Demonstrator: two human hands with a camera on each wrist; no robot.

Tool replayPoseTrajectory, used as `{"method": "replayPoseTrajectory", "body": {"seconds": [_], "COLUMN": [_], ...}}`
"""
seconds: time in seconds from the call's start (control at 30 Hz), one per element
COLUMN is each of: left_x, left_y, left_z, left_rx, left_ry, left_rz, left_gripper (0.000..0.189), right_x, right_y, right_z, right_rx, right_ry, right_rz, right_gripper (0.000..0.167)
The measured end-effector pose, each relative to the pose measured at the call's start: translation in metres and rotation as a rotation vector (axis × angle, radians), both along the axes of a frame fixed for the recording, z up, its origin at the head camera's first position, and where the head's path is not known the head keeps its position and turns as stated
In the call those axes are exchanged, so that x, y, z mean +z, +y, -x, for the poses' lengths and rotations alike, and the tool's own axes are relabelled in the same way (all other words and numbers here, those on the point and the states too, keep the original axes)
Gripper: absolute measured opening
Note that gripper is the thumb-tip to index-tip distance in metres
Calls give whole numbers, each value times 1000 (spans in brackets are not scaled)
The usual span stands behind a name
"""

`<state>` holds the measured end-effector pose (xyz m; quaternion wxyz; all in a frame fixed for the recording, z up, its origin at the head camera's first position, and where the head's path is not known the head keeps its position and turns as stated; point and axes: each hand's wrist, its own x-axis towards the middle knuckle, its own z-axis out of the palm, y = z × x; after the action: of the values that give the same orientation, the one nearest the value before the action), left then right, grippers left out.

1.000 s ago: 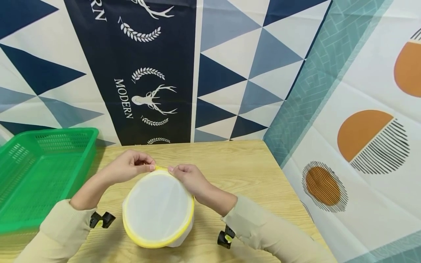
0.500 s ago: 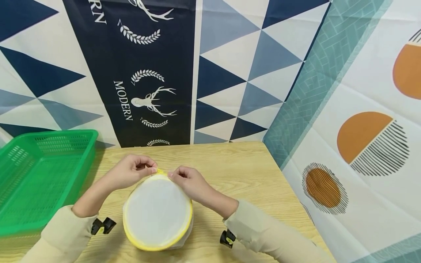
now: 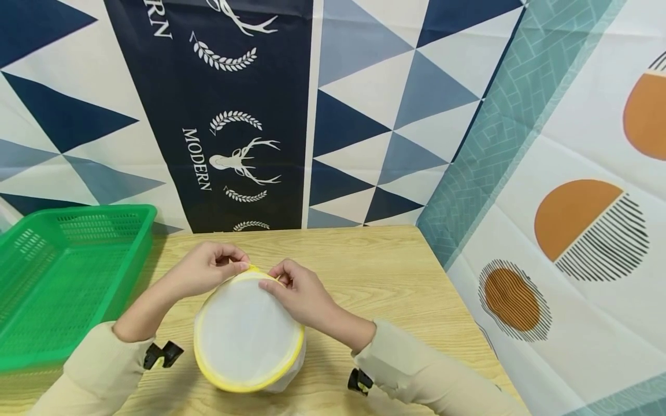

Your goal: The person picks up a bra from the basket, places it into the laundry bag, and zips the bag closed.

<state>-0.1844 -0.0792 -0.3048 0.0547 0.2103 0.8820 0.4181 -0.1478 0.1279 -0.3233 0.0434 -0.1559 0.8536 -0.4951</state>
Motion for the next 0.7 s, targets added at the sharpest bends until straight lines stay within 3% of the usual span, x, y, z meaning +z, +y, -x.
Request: {"method": "replayPoseTrajectory", "body": {"seconds": [0.7], "left_x": [1], "left_y": [-3], "left_z": [5], "left_rx": [-27], "left_ry": [-4], "left_rz": [3], "left_gripper": [11], "right_x": [-3], "right_y": [3], "right_z": [-6], "right_rx": [3], "right_ry": [-30], "right_rz": [100], "right_gripper": [21]}}
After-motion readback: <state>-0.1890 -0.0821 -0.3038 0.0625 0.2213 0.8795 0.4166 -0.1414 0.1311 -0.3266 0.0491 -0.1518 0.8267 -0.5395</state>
